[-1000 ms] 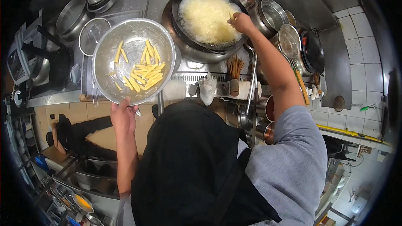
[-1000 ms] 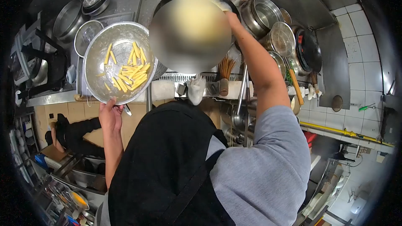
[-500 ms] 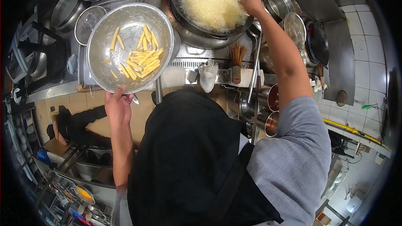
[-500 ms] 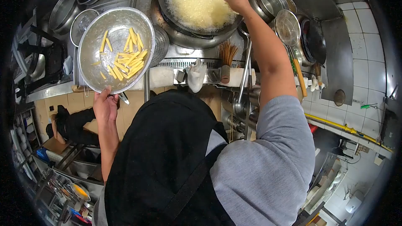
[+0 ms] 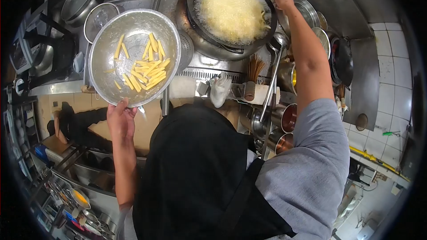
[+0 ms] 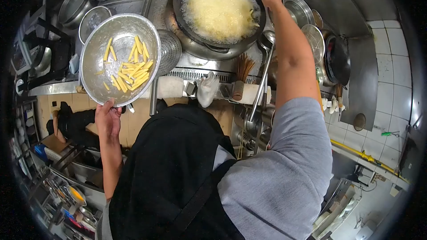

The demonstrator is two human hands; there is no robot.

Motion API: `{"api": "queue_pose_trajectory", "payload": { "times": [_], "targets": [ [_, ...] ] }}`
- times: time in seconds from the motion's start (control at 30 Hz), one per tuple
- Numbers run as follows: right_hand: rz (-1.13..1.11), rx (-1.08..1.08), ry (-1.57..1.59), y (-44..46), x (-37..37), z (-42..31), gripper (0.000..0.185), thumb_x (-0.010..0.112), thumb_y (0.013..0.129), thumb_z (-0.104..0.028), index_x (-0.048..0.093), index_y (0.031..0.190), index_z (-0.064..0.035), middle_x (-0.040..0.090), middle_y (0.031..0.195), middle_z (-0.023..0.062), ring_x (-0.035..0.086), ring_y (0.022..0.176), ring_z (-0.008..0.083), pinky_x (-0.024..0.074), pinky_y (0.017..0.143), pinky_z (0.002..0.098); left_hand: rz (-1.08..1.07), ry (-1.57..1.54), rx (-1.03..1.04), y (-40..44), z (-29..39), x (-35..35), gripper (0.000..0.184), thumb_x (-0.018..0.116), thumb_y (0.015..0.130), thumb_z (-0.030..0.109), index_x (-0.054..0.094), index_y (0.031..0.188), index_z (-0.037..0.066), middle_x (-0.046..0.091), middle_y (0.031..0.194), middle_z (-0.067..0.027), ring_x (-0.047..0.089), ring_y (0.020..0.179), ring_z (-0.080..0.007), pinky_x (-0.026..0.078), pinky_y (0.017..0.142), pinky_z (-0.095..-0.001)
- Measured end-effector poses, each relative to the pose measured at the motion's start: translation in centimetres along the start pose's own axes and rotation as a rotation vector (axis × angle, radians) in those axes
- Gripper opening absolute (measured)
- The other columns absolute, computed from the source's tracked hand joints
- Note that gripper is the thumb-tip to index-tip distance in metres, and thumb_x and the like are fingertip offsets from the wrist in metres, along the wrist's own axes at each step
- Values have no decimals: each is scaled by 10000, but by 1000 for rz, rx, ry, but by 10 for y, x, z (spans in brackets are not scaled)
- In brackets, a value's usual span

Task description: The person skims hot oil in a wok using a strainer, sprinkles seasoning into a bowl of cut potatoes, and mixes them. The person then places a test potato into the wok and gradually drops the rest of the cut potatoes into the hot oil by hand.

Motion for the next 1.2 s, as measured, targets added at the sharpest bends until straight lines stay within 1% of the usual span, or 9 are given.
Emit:
{"api": "queue_pose_trajectory", "payload": {
  "times": [0.07,0.17,0.27,0.6,0.87,0.93,1.03,1.13,1.2],
  "targets": [
    [-9,33,39,5,-15,-20,289,557,859,-179,713,1102,-193,702,852,136,692,793,259,539,700,389,9,-3,6,-1,-1,1,288,581,878,14,529,1158,55,643,992,-59,633,750,-130,537,572,-230],
    [81,-442,-226,2,-34,-56,292,517,857,-225,700,1065,-135,688,1085,121,651,994,335,514,856,408,-7,-19,14,-1,-2,2,299,583,876,15,528,1167,51,645,1002,-62,640,760,-137,541,569,-231],
    [109,-493,-96,1,-29,-89,249,558,830,-129,724,1015,-141,715,870,115,686,790,254,527,708,370,-9,-23,25,-3,-5,0,305,576,880,15,523,1179,48,646,1015,-67,643,766,-138,544,571,-233],
    [-80,-282,-250,22,17,-128,257,548,846,-222,727,961,-77,696,984,178,673,903,345,528,798,407,107,-6,17,-7,-10,4,275,560,894,17,519,1163,59,634,999,-59,628,741,-127,543,567,-230],
    [191,-152,-247,17,-38,-134,376,619,792,-314,695,1090,-98,694,1053,159,655,1006,332,515,893,382,110,11,8,1,-13,-2,260,554,896,17,521,1150,64,629,1006,-61,624,756,-126,534,570,-232],
    [583,-91,15,-18,-67,-151,397,632,820,-270,645,1170,-83,695,1078,161,675,981,305,521,874,361,93,48,1,1,-12,-7,272,549,898,15,518,1164,61,631,1025,-66,628,768,-131,535,579,-239],
    [641,-340,288,-55,-102,-197,353,674,800,-95,608,1133,3,695,886,140,649,795,226,522,738,340,81,56,16,0,-9,-6,271,551,901,15,524,1168,51,636,1038,-73,634,780,-140,539,587,-252],
    [301,-602,710,-167,-113,-276,318,686,805,-124,635,1097,-11,689,870,180,669,812,235,528,716,343,-27,53,23,2,-11,-19,264,557,902,17,534,1164,44,642,1045,-76,643,785,-152,545,591,-267],
    [-111,-817,391,-238,-82,-308,445,677,852,-154,561,1274,-71,637,1195,116,667,952,206,535,794,321,-53,48,8,0,-7,-21,254,564,901,19,543,1152,48,646,1038,-73,646,779,-155,548,590,-268]
  ]
}}
Point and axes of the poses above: each hand's wrist, its own y-axis towards the middle knuckle, its own x-axis out of the palm, z = x × y, the point moved 1 cm from there along y, towards the middle knuckle
